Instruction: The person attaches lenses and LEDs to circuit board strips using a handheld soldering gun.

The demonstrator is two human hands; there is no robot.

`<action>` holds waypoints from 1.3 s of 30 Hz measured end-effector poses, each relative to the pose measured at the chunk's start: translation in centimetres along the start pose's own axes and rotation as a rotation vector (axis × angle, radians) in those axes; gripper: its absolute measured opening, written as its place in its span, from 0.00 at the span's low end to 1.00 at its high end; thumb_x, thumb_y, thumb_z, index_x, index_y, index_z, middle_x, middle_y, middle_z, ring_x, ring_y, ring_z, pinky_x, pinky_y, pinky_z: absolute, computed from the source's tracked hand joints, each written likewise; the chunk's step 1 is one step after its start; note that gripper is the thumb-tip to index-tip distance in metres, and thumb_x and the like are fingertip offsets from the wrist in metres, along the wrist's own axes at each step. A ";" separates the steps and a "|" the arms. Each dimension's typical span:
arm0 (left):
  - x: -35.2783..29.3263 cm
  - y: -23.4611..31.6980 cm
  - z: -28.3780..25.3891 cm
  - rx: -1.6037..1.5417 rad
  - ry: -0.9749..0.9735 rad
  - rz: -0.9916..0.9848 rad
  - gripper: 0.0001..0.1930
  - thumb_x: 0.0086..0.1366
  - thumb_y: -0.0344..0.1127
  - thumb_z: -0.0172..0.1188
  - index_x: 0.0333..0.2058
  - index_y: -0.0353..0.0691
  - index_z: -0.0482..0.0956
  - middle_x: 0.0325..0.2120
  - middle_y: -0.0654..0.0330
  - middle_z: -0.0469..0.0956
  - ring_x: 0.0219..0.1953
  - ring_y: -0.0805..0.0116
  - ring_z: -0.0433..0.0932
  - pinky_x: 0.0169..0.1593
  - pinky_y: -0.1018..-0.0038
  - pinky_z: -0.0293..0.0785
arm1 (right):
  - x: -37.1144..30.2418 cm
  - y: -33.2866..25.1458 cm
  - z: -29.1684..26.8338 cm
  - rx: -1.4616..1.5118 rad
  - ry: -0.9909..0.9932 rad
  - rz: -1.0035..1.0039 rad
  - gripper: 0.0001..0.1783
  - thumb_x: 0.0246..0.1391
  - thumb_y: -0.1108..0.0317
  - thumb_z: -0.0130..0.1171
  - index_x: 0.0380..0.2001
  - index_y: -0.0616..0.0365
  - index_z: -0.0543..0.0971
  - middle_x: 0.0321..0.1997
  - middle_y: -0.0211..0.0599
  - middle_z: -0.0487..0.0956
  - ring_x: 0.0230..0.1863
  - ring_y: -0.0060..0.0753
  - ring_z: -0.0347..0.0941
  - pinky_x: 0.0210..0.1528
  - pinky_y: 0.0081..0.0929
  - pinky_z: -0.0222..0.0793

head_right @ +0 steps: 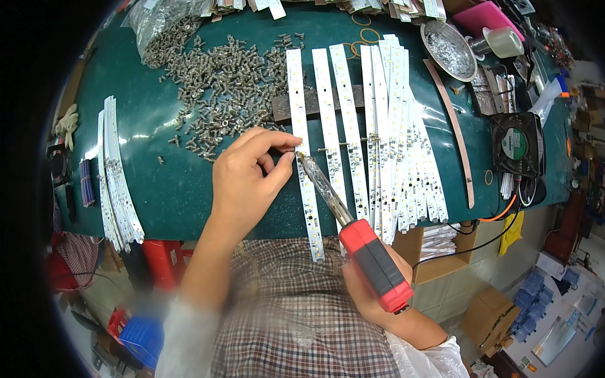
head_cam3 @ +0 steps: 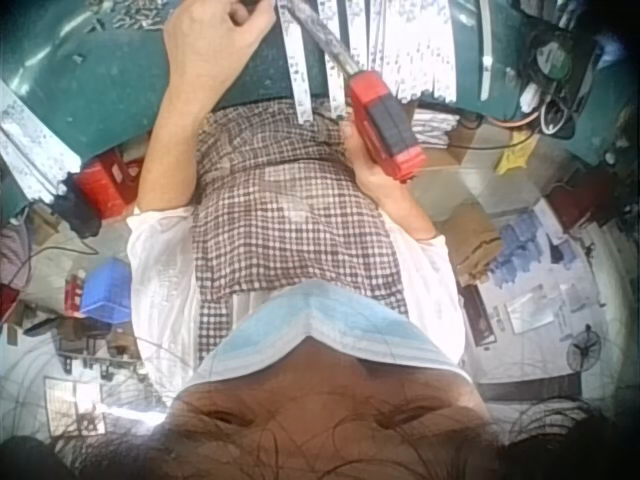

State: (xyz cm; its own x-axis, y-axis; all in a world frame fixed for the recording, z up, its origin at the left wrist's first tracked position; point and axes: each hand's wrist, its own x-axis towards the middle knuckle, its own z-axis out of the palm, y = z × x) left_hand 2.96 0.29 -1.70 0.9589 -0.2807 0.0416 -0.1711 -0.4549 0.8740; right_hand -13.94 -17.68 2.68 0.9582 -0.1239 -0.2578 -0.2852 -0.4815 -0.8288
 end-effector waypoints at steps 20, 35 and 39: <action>0.1 0.2 0.0 -0.005 -0.008 -0.002 0.10 0.54 0.23 0.62 0.36 0.39 0.84 0.31 0.63 0.80 0.19 0.80 0.71 0.25 0.81 0.66 | -0.2 -0.1 -2.5 -0.082 0.061 -0.082 0.05 0.56 0.71 0.56 0.34 0.60 0.72 0.23 0.34 0.69 0.21 0.27 0.65 0.25 0.25 0.62; -0.1 0.5 -0.1 -0.032 -0.010 -0.036 0.10 0.55 0.22 0.62 0.37 0.37 0.83 0.33 0.64 0.79 0.23 0.82 0.72 0.25 0.84 0.66 | 12.6 7.1 -11.2 -0.899 0.775 -0.333 0.28 0.38 0.75 0.71 0.44 0.59 0.70 0.42 0.45 0.74 0.43 0.54 0.73 0.42 0.39 0.70; -0.3 0.7 -0.4 -0.021 -0.080 -0.038 0.15 0.53 0.23 0.65 0.41 0.40 0.82 0.41 0.62 0.77 0.26 0.79 0.76 0.28 0.84 0.72 | 13.7 8.8 -11.5 -0.902 0.759 -0.269 0.29 0.37 0.75 0.71 0.45 0.58 0.70 0.44 0.43 0.74 0.44 0.54 0.74 0.42 0.40 0.71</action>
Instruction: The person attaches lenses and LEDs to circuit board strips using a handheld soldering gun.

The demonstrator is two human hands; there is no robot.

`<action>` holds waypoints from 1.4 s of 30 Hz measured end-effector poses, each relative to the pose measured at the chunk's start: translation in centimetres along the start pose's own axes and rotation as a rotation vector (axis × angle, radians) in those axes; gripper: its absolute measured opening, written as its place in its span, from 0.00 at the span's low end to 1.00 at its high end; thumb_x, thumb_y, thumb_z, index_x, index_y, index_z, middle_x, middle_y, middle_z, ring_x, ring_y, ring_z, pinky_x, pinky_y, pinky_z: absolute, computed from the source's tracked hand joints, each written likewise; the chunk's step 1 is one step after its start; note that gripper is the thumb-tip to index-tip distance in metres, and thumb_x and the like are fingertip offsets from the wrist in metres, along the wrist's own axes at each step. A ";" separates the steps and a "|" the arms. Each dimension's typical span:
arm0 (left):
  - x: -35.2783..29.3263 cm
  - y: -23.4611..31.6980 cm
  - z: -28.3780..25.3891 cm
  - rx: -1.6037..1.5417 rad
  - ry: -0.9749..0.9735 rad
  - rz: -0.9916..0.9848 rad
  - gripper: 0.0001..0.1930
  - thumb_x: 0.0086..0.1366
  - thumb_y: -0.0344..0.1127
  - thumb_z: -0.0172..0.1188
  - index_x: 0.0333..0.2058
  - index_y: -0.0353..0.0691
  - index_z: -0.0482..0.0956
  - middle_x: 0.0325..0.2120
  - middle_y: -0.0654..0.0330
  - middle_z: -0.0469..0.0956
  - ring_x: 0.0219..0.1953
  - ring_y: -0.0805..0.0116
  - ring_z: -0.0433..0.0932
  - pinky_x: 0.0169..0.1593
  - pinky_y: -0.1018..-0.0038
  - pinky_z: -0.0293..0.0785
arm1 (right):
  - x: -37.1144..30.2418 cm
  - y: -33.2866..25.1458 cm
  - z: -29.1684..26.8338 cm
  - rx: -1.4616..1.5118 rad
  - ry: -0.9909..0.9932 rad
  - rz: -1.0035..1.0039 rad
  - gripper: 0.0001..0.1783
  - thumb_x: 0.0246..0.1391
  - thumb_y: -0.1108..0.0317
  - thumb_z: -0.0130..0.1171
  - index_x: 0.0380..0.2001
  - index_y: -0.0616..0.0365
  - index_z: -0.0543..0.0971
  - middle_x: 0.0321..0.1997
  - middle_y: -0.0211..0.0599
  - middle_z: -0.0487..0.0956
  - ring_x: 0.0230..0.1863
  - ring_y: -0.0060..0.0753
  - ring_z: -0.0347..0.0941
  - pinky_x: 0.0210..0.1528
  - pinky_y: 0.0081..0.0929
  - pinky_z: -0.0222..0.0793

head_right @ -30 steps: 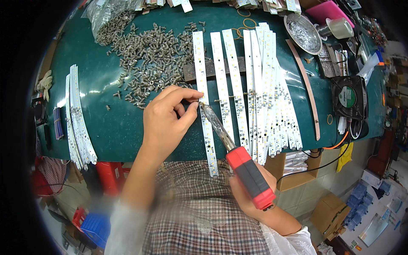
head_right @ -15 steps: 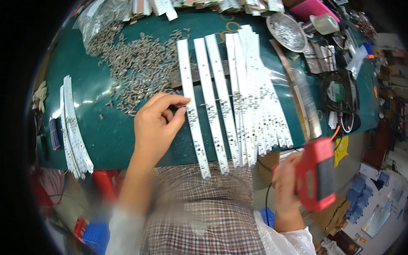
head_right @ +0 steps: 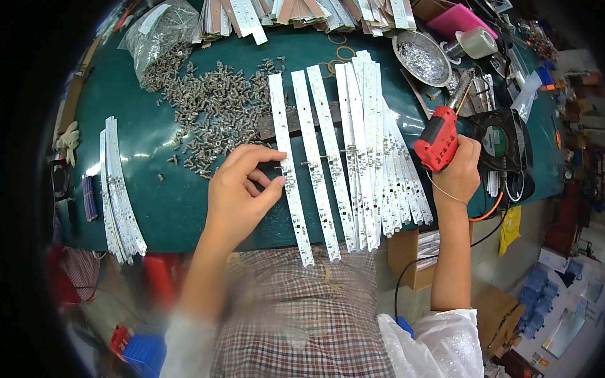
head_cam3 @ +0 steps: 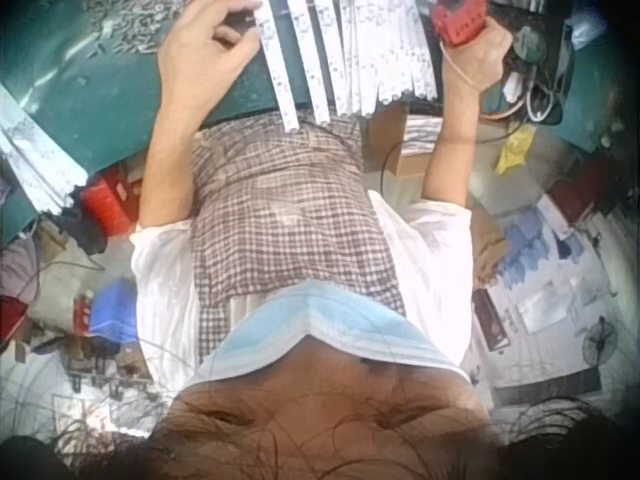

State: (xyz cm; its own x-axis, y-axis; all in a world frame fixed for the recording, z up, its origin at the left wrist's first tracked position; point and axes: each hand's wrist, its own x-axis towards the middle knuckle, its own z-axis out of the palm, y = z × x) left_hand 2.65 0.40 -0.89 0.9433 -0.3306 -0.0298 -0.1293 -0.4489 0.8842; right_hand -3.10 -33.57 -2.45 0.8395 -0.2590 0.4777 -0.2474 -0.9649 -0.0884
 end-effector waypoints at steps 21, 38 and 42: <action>-0.6 0.5 0.6 -0.120 0.043 -0.027 0.15 0.55 0.22 0.67 0.42 0.36 0.78 0.41 0.58 0.75 0.31 0.73 0.82 0.32 0.80 0.79 | -2.5 0.7 -4.3 0.312 0.315 0.018 0.23 0.49 0.73 0.68 0.47 0.61 0.70 0.40 0.38 0.75 0.43 0.36 0.74 0.46 0.30 0.69; -1.6 -2.7 -5.2 0.534 0.356 0.013 0.05 0.52 0.32 0.70 0.28 0.42 0.83 0.24 0.65 0.76 0.23 0.72 0.73 0.28 0.75 0.68 | -5.1 -9.3 -14.3 1.332 0.253 0.638 0.27 0.49 0.84 0.54 0.53 0.60 0.62 0.46 0.37 0.66 0.52 0.28 0.64 0.59 0.25 0.60; -1.2 -2.9 -5.0 0.537 0.344 0.040 0.05 0.51 0.30 0.69 0.26 0.42 0.82 0.23 0.66 0.76 0.22 0.72 0.73 0.28 0.75 0.69 | -5.5 -12.1 -13.6 1.201 0.108 0.524 0.28 0.45 0.81 0.57 0.51 0.59 0.61 0.43 0.37 0.62 0.45 0.27 0.63 0.52 0.27 0.62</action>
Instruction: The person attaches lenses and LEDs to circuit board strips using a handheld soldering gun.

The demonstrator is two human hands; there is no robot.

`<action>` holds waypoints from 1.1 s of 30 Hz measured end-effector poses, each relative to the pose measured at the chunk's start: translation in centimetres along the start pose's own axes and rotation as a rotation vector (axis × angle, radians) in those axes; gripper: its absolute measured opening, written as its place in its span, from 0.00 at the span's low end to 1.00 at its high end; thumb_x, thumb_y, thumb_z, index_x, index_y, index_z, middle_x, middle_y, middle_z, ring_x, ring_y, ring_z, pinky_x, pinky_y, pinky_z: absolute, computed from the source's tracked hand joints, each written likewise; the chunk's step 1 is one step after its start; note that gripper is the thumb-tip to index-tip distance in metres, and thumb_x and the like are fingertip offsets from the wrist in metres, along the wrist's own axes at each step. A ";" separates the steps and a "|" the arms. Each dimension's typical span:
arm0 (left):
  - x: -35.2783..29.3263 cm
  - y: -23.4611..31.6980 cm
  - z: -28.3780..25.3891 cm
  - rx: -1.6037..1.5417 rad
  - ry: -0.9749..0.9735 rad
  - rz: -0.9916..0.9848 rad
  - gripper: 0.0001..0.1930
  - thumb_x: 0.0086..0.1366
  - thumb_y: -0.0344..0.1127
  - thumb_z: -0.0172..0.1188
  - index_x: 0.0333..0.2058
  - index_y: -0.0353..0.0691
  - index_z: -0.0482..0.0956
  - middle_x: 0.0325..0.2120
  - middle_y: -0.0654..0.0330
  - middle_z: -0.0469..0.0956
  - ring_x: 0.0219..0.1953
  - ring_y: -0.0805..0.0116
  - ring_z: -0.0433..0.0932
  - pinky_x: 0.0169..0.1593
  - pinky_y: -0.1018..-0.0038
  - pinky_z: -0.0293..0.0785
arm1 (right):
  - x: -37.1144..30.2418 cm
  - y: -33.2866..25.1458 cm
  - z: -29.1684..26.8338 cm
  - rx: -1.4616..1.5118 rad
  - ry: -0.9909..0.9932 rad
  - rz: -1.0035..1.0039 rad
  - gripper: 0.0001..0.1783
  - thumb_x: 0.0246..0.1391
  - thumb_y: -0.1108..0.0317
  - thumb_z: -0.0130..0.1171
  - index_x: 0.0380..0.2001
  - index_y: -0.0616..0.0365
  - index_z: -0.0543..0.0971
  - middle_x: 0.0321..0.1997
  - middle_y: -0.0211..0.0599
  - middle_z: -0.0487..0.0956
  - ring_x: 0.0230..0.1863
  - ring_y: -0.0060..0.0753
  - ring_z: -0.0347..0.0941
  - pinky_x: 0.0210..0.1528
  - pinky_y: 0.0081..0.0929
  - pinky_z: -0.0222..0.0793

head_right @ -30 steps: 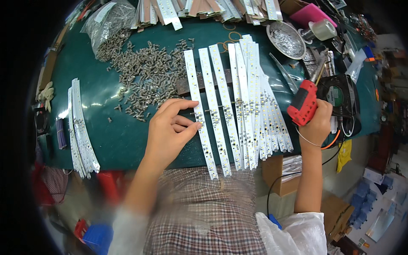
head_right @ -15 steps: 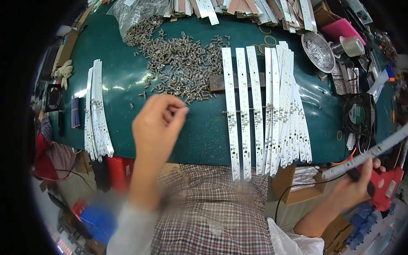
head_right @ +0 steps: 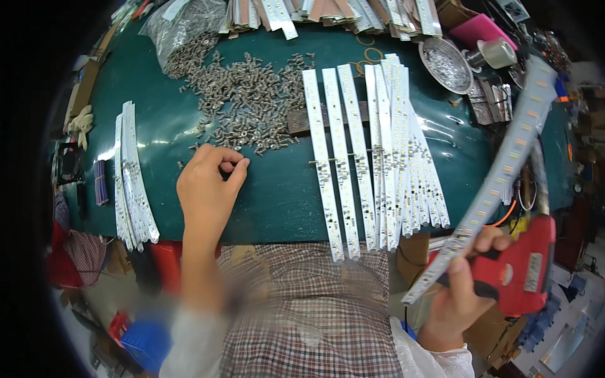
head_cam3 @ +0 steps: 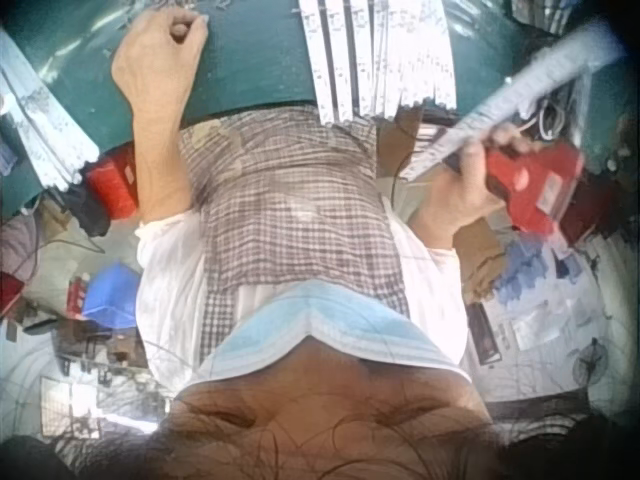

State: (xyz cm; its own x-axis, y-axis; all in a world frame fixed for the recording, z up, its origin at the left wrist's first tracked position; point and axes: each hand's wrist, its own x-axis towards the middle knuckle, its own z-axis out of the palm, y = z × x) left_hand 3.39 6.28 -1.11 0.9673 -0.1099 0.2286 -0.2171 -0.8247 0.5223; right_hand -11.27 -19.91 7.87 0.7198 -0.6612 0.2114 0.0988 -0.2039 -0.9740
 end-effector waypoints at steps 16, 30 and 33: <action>-0.6 3.7 0.0 -1.177 -0.289 -0.301 0.07 0.57 0.20 0.62 0.36 0.31 0.79 0.28 0.60 0.81 0.30 0.78 0.80 0.33 0.83 0.76 | -1.2 1.2 2.7 0.094 -0.096 0.251 0.29 0.43 0.87 0.60 0.50 0.57 0.65 0.44 0.34 0.66 0.38 0.22 0.69 0.44 0.20 0.67; -1.8 5.9 1.5 -1.549 -0.699 -0.590 0.09 0.61 0.27 0.65 0.39 0.30 0.80 0.35 0.52 0.83 0.35 0.69 0.83 0.40 0.75 0.83 | -2.0 2.6 6.0 0.068 -0.295 0.401 0.24 0.49 0.86 0.61 0.47 0.60 0.63 0.32 0.30 0.75 0.32 0.16 0.74 0.36 0.17 0.71; -1.9 5.9 1.5 -1.540 -0.694 -0.585 0.09 0.61 0.28 0.65 0.39 0.31 0.80 0.35 0.54 0.82 0.35 0.70 0.83 0.41 0.75 0.82 | -1.9 2.4 6.0 0.056 -0.310 0.429 0.24 0.49 0.85 0.61 0.47 0.60 0.64 0.33 0.31 0.75 0.32 0.16 0.74 0.36 0.17 0.71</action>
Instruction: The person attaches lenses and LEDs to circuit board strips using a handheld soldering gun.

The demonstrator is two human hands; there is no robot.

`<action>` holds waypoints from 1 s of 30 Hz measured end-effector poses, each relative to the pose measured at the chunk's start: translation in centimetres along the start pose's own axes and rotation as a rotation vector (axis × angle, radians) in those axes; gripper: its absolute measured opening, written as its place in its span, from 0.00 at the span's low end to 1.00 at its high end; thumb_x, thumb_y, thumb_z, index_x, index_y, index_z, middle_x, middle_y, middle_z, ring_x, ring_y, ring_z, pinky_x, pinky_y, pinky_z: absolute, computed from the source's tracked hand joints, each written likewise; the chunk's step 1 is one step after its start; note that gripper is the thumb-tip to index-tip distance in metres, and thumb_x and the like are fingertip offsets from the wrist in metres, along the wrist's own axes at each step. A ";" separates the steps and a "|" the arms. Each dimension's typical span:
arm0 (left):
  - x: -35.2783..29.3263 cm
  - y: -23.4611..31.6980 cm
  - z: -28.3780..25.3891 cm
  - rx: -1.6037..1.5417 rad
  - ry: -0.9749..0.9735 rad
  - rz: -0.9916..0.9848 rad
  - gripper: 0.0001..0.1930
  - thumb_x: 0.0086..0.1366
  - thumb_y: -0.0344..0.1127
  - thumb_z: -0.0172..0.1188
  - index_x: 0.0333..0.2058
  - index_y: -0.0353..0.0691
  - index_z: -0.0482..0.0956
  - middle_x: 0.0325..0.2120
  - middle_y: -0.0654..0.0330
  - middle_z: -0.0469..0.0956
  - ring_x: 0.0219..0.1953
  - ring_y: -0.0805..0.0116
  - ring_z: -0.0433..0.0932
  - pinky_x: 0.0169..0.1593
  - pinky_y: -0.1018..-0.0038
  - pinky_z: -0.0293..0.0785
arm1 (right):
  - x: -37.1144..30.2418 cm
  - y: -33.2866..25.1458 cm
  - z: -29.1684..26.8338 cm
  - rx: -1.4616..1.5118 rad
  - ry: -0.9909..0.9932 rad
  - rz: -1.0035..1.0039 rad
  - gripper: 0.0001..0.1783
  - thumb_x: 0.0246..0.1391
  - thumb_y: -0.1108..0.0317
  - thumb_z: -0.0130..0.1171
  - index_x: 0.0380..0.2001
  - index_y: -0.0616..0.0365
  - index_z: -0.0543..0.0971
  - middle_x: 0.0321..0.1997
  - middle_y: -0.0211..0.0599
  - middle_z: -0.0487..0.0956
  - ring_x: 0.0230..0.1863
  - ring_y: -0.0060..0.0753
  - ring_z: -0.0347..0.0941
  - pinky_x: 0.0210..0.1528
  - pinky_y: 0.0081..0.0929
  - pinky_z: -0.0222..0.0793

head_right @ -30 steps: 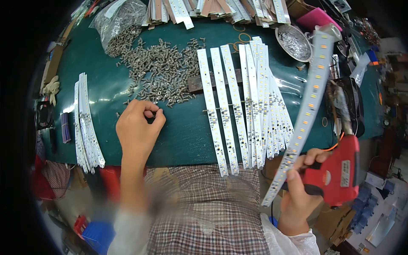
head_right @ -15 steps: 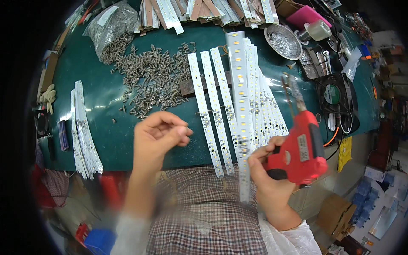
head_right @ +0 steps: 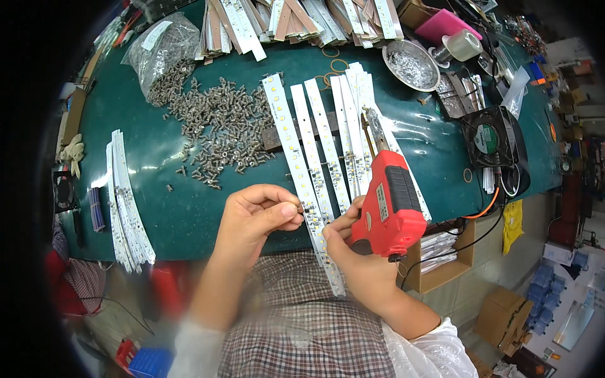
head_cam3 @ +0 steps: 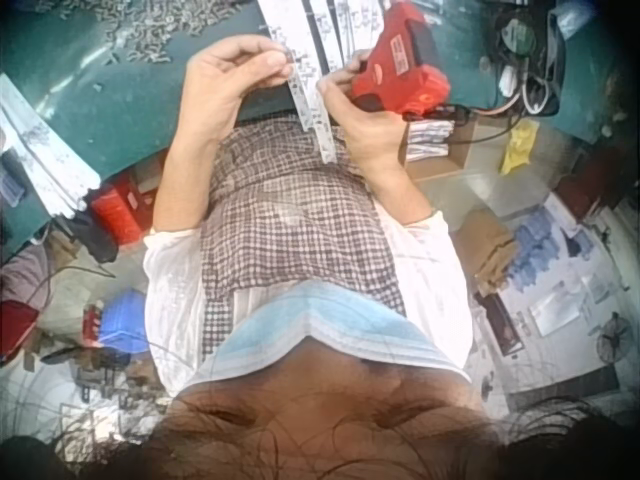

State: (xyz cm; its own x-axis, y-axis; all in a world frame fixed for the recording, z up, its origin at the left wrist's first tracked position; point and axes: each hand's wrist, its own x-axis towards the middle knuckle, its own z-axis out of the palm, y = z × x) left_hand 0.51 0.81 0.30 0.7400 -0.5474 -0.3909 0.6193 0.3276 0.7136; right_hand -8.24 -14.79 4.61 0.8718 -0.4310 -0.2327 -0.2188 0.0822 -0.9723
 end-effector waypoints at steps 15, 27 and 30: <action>0.2 0.1 0.1 0.030 -0.041 0.063 0.10 0.63 0.29 0.64 0.42 0.32 0.77 0.36 0.56 0.82 0.36 0.73 0.81 0.41 0.76 0.80 | 0.2 0.0 0.0 0.059 -0.043 0.031 0.24 0.50 0.85 0.61 0.46 0.58 0.63 0.33 0.30 0.75 0.31 0.14 0.72 0.35 0.15 0.69; 0.2 -0.7 0.3 0.027 -0.009 0.097 0.10 0.64 0.28 0.63 0.42 0.30 0.79 0.35 0.55 0.82 0.34 0.72 0.81 0.39 0.76 0.81 | 0.0 0.1 0.0 0.093 -0.022 0.104 0.29 0.43 0.90 0.60 0.48 0.58 0.65 0.43 0.35 0.67 0.37 0.25 0.75 0.36 0.19 0.72; 0.0 -1.0 0.7 0.048 0.037 0.132 0.09 0.64 0.27 0.63 0.42 0.30 0.79 0.35 0.55 0.82 0.34 0.72 0.82 0.40 0.77 0.81 | -0.2 0.2 0.0 0.065 -0.020 0.075 0.29 0.44 0.90 0.60 0.48 0.59 0.64 0.43 0.35 0.67 0.36 0.25 0.75 0.35 0.19 0.72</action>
State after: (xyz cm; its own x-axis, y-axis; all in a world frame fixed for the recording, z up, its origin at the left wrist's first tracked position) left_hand -0.24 -0.09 0.03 0.8237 -0.4730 -0.3127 0.5036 0.3567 0.7868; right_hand -8.43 -14.71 4.42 0.8625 -0.4037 -0.3051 -0.2557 0.1724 -0.9512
